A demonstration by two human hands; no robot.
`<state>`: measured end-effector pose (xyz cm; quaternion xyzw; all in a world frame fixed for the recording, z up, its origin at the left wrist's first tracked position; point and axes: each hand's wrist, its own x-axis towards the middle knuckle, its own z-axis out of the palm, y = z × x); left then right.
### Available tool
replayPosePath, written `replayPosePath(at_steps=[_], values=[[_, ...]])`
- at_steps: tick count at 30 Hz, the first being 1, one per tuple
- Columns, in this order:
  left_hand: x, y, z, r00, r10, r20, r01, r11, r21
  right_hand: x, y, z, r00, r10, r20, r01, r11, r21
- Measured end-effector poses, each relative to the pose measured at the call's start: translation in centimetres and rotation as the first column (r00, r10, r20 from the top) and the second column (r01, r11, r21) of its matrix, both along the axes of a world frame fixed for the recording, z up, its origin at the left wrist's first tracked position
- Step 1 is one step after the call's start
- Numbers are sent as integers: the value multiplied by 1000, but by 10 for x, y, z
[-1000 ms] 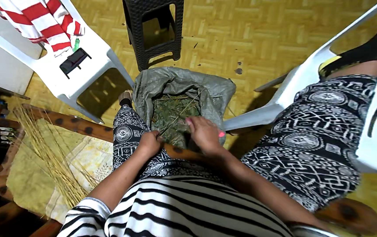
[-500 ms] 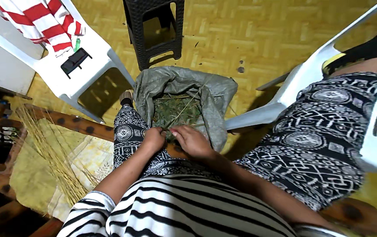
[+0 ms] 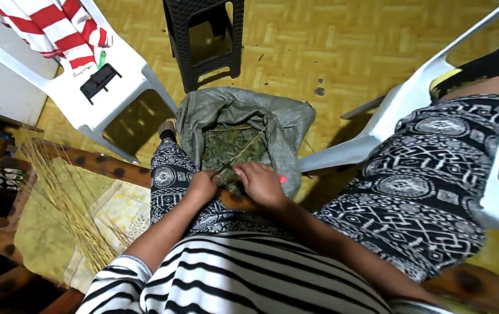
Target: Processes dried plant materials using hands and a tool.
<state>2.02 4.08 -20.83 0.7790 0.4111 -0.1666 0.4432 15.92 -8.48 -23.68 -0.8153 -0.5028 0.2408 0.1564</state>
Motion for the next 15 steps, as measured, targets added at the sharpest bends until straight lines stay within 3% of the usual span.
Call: replayPosePath(at_steps=[8, 12, 15], values=[[-9, 4, -1, 1000, 11, -20, -10, 1000, 29, 27, -4, -5, 983, -180, 18, 181, 982, -57], [-4, 4, 1, 999, 36, -21, -36, 999, 12, 10, -5, 4, 982, -80, -172, 82, 997, 2], [1, 4, 3, 999, 41, -11, -41, 999, 17, -5, -4, 8, 974, 13, -225, -3, 999, 47]])
